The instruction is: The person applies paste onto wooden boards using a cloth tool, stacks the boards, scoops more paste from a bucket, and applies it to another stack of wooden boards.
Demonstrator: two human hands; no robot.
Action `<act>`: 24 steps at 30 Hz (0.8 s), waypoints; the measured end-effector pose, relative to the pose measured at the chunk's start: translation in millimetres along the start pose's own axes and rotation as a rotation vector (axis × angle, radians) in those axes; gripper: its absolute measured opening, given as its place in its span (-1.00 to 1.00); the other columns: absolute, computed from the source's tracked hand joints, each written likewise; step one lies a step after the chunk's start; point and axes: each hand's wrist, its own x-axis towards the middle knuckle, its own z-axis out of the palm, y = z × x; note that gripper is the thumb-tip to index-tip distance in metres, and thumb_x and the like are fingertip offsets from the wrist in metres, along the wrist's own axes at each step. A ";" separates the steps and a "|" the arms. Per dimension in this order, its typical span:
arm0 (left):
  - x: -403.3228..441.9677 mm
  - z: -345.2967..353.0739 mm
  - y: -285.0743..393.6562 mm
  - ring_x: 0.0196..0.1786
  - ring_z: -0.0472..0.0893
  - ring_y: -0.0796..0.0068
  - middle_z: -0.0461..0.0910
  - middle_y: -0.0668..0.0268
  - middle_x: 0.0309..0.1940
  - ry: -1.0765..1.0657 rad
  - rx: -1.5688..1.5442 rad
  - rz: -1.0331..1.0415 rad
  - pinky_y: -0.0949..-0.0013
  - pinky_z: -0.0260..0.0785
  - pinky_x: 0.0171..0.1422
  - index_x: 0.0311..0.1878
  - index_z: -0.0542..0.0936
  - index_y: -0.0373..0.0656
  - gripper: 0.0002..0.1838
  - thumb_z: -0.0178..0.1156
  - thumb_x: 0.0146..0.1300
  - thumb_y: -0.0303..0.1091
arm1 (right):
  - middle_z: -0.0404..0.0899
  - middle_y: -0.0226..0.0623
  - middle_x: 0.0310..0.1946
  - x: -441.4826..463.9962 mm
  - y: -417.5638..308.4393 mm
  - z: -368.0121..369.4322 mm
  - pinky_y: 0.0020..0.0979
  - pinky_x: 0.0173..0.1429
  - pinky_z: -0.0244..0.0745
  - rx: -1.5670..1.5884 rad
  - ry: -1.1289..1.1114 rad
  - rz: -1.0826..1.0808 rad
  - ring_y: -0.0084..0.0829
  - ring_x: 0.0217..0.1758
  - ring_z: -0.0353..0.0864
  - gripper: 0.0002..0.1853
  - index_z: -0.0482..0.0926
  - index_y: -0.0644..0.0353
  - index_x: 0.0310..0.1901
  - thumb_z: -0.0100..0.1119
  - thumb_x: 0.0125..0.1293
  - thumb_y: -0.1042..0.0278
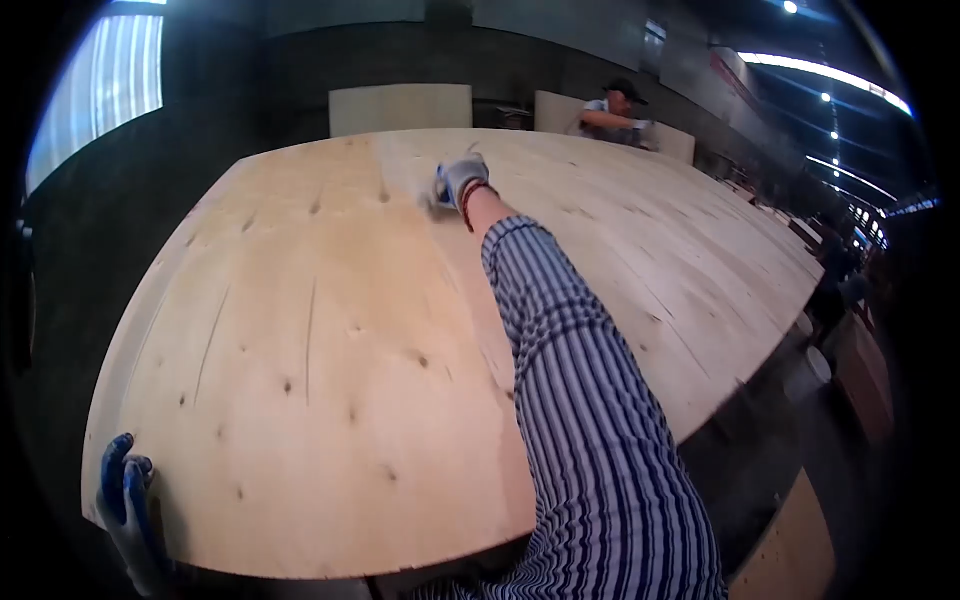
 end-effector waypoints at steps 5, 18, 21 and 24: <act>-7.2 -15.7 20.7 -0.32 0.49 0.53 0.52 0.28 -0.42 -0.027 0.020 0.089 0.47 0.40 -0.09 0.03 0.56 -0.40 -0.68 0.06 0.36 -0.36 | 0.69 -0.08 -0.18 17.9 -23.2 -3.8 -0.19 0.02 0.55 -0.451 0.262 0.062 -0.13 -0.04 0.66 -0.73 0.69 0.15 -0.19 0.14 0.13 0.26; 5.2 -3.4 -1.4 -0.12 0.49 0.52 0.52 0.27 -0.11 -0.175 -0.178 -0.071 0.47 0.36 0.11 0.19 0.47 -0.33 -0.62 0.02 0.43 -0.30 | 0.71 -0.30 -0.32 -111.6 -32.1 -29.7 -0.41 -0.08 0.55 0.144 -0.179 -0.332 -0.40 -0.23 0.68 -0.85 0.72 0.03 -0.29 0.31 0.04 0.39; -33.6 12.5 12.4 0.09 0.48 0.27 0.49 0.09 0.10 -0.076 -0.072 0.000 0.32 0.33 0.24 0.14 0.50 -0.25 -0.66 0.02 0.42 -0.26 | 0.72 -0.33 -0.30 -238.4 -8.4 -85.1 -0.41 -0.07 0.55 0.240 -0.194 -0.745 -0.44 -0.22 0.68 -0.83 0.71 0.07 -0.24 0.33 0.08 0.48; -40.5 29.9 8.3 0.19 0.46 0.22 0.52 0.06 0.09 -0.092 -0.044 0.077 0.28 0.29 0.30 0.12 0.51 -0.27 -0.67 0.02 0.42 -0.27 | 0.71 -0.21 -0.24 -350.3 -15.2 -130.4 -0.46 -0.05 0.54 0.347 -0.287 -0.587 -0.44 -0.17 0.70 -0.79 0.70 0.15 -0.17 0.29 0.12 0.53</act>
